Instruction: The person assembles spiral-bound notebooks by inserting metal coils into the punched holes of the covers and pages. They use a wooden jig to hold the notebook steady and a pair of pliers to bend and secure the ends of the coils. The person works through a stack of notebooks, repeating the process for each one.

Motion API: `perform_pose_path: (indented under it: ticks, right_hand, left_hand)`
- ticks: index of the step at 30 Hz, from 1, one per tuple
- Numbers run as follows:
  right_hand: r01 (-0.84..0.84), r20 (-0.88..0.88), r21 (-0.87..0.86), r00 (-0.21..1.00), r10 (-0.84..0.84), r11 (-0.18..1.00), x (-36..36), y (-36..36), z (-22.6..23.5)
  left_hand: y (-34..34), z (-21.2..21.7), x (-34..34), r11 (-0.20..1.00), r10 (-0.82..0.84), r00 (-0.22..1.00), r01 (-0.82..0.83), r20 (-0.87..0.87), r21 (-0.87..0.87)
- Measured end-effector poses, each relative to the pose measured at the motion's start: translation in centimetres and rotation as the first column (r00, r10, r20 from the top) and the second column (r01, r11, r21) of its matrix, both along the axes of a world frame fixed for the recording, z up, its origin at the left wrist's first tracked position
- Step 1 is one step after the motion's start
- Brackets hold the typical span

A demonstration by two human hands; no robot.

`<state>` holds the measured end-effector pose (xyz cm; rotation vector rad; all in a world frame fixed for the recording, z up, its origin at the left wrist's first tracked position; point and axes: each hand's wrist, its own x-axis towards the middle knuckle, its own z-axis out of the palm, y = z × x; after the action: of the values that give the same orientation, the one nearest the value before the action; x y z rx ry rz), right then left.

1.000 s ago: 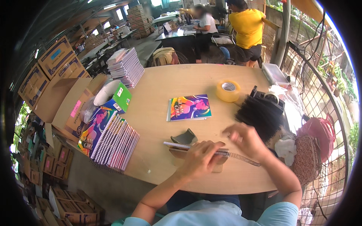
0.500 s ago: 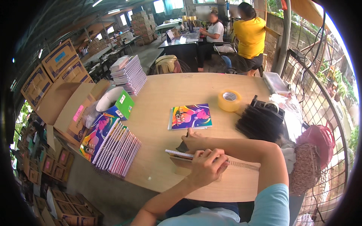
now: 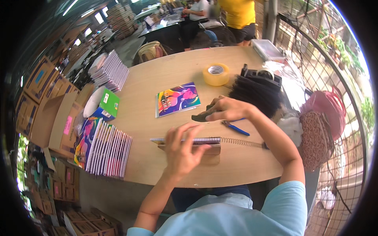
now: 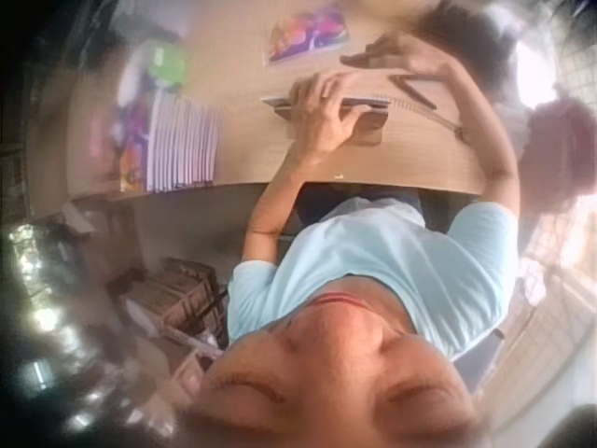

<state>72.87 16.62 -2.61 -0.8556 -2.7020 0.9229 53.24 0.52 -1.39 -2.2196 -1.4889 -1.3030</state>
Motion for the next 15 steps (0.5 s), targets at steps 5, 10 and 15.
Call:
perform_pose_path:
  ticks: [5,10,15]
  right_hand:
    - [-0.107,-0.086,-0.343,0.993,0.083,0.933,3.0,-3.3,2.1]
    - [-0.168,-0.142,-0.323,0.982,0.128,0.931,2.9,-3.0,1.5]
    - [-0.236,-0.308,-0.494,0.947,0.085,0.837,1.5,-2.5,0.1]
  left_hand:
    - [0.5,-2.7,-2.2,0.994,-0.040,0.999,0.038,-0.009,-0.106]
    - [0.7,-2.7,-2.0,0.993,-0.055,0.998,0.058,0.025,-0.105]
    - [0.8,-3.1,-2.5,0.994,0.009,1.000,-0.007,0.012,-0.110]
